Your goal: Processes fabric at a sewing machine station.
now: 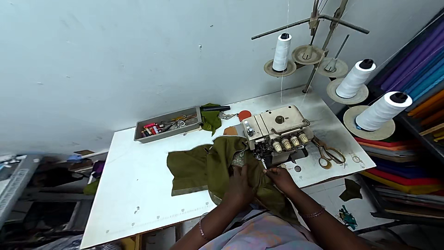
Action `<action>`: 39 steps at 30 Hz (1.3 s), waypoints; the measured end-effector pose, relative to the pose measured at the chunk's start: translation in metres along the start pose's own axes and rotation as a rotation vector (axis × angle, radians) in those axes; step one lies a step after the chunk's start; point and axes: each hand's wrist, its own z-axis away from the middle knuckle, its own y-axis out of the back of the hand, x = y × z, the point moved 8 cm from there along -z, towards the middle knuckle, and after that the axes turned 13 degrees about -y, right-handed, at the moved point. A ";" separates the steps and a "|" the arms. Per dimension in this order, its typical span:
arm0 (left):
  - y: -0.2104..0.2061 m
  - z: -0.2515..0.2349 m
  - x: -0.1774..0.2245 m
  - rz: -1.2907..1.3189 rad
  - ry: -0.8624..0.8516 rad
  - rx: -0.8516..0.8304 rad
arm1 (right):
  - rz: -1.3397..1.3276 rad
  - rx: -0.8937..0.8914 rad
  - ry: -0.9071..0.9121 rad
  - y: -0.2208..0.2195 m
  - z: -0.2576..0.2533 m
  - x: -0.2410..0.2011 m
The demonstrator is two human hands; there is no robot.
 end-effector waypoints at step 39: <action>-0.017 -0.032 0.031 -0.424 -0.619 0.138 | -0.279 -0.269 0.026 -0.011 -0.008 0.030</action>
